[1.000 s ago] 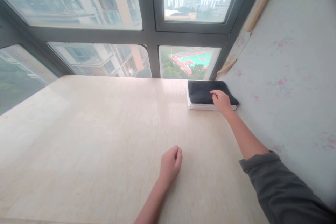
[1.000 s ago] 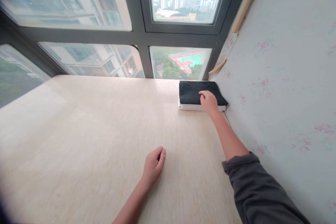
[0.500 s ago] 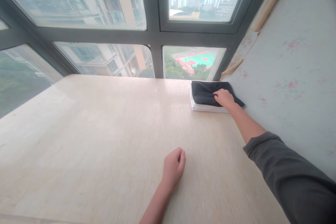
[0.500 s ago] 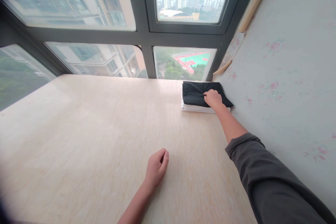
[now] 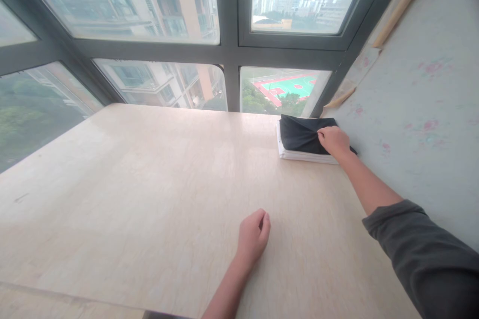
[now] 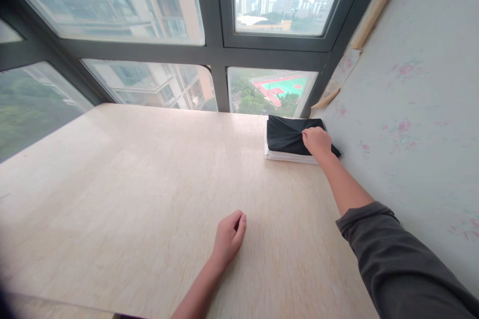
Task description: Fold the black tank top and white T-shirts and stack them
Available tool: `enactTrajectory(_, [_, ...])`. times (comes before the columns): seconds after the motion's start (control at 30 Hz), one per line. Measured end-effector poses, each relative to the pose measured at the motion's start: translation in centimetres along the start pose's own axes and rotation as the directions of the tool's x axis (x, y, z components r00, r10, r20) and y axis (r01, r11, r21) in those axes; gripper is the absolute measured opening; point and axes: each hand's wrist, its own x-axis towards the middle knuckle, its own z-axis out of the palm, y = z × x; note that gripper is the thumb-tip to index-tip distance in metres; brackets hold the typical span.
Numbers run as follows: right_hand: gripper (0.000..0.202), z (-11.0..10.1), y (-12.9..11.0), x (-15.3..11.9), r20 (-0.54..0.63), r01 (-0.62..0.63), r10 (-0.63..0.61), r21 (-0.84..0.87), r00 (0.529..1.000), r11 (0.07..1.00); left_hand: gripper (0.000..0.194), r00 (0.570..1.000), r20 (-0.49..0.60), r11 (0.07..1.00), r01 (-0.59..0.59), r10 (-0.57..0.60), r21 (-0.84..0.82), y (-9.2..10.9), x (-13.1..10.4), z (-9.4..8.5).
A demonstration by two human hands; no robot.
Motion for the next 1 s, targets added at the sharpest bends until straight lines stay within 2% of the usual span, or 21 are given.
enactTrajectory(0.1, [0.031,-1.2,0.0,0.0,-0.046,-0.057,0.059,0.046,0.997,0.997,0.036,1.000,-0.003,1.000,0.000,0.000,0.006,-0.2,0.0,0.1])
enactTrajectory(0.2, [0.030,-2.7,-0.1,0.2,-0.082,-0.167,0.176,0.097,0.981,0.981,0.035,1.000,-0.003,1.000,-0.002,0.002,0.011,-0.3,0.1,0.1])
enactTrajectory(0.27, [0.029,-4.2,-0.3,0.4,-0.121,-0.213,0.225,0.109,0.967,0.971,0.035,1.000,-0.003,1.000,-0.002,0.002,0.013,-0.3,0.1,0.1])
enactTrajectory(0.33, [0.028,-6.4,-0.7,0.6,-0.196,-0.198,0.219,0.119,0.956,0.973,0.035,1.000,-0.005,1.000,-0.003,0.003,0.013,-0.2,0.1,0.1])
enactTrajectory(0.4, [0.026,-9.4,-1.5,0.7,-0.281,-0.144,0.177,0.137,0.943,0.980,0.035,1.000,-0.009,1.000,-0.006,0.006,0.009,-0.2,0.2,0.1])
enactTrajectory(0.5, [0.026,-15.1,-3.1,0.7,-0.368,-0.044,0.103,0.163,0.924,0.986,0.035,1.000,-0.016,1.000,-0.011,0.011,-0.009,-0.1,0.2,0.1])
enactTrajectory(0.6, [0.036,-20.8,-4.9,1.0,-0.452,0.089,-0.003,0.169,0.892,0.982,0.036,1.000,-0.022,0.999,-0.016,0.015,-0.041,-0.1,0.1,0.0])
enactTrajectory(0.7, [0.059,-25.7,-6.8,1.4,-0.470,0.264,-0.168,0.144,0.866,0.954,0.037,1.000,-0.021,0.995,-0.013,0.011,-0.095,0.1,0.1,-0.2])
enactTrajectory(0.73, [0.061,-27.2,-7.4,1.4,-0.467,0.321,-0.223,0.141,0.856,0.936,0.037,1.000,-0.019,0.993,-0.011,0.008,-0.120,0.2,0.1,-0.3])
enactTrajectory(0.8, [0.050,-29.9,-8.5,0.9,-0.471,0.414,-0.304,0.149,0.828,0.898,0.035,1.000,-0.017,0.983,-0.006,0.003,-0.181,0.4,0.1,-0.6])
enactTrajectory(0.9, [0.027,-33.0,-10.3,-0.7,-0.575,0.503,-0.326,0.177,0.751,0.846,0.029,1.000,-0.028,0.959,0.003,-0.011,-0.284,0.8,0.0,-1.1])
enactTrajectory(0.97, [0.027,-33.8,-11.7,-2.0,-0.712,0.548,-0.255,0.214,0.654,0.809,0.030,0.999,-0.048,0.941,0.006,-0.024,-0.339,1.0,-0.1,-1.5])
enactTrajectory(1.0, [0.028,-33.7,-12.6,-2.7,-0.741,0.566,-0.239,0.223,0.628,0.794,0.030,0.998,-0.064,0.934,0.005,-0.030,-0.357,1.1,-0.2,-1.7])
